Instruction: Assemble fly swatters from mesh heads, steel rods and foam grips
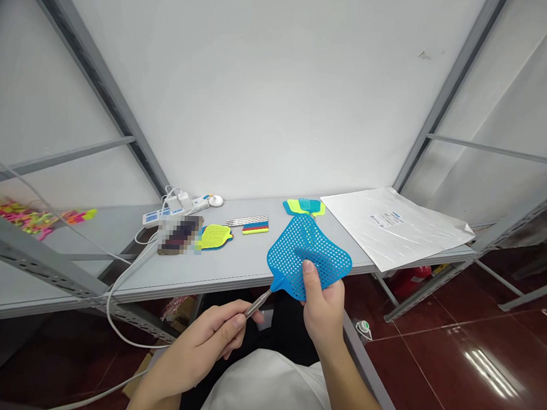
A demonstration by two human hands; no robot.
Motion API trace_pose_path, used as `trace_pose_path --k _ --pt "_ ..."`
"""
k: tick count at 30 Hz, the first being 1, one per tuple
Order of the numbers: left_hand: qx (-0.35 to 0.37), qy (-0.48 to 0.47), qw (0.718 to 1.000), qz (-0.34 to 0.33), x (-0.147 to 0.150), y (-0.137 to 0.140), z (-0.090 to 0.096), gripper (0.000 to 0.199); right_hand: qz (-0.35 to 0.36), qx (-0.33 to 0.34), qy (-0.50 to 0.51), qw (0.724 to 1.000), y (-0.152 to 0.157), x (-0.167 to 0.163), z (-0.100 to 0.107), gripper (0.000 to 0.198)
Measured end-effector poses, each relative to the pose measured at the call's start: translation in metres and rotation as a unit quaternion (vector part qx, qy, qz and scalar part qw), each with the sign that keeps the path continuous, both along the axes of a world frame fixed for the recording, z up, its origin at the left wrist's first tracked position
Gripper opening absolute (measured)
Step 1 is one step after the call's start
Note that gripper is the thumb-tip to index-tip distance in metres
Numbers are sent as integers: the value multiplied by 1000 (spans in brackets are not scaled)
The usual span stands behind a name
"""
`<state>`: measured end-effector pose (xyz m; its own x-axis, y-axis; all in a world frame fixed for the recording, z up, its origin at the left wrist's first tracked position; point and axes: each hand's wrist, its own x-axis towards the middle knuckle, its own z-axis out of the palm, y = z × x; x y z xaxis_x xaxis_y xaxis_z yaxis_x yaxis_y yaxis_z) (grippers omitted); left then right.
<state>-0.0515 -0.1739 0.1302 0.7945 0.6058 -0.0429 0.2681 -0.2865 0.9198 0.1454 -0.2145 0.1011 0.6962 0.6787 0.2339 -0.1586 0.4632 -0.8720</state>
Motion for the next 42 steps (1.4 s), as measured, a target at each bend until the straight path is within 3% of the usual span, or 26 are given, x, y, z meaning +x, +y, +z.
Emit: trace_pose_path --k 9,15,19,28,34,38,42 --pt "30 11 999 36 3 0 5 33 79 13 49 996 3 -7 3 16" --pt "44 19 998 48 4 -5 9 35 170 17 47 984 7 -12 -2 33" --pt "35 18 998 46 1 -6 11 37 191 19 10 981 7 -14 -7 34" --pt "-115 -53 992 4 -4 3 1 43 239 25 22 971 5 -18 -5 25" --pt "-194 -75 978 1 4 6 -5 44 259 -29 -37 965 8 -9 -18 21" --pt "-269 -126 953 -63 2 15 -15 50 236 -25 -32 971 8 -10 -23 19" --pt "-385 -284 870 -118 2 27 -30 84 168 -20 20 985 7 -21 -18 19"
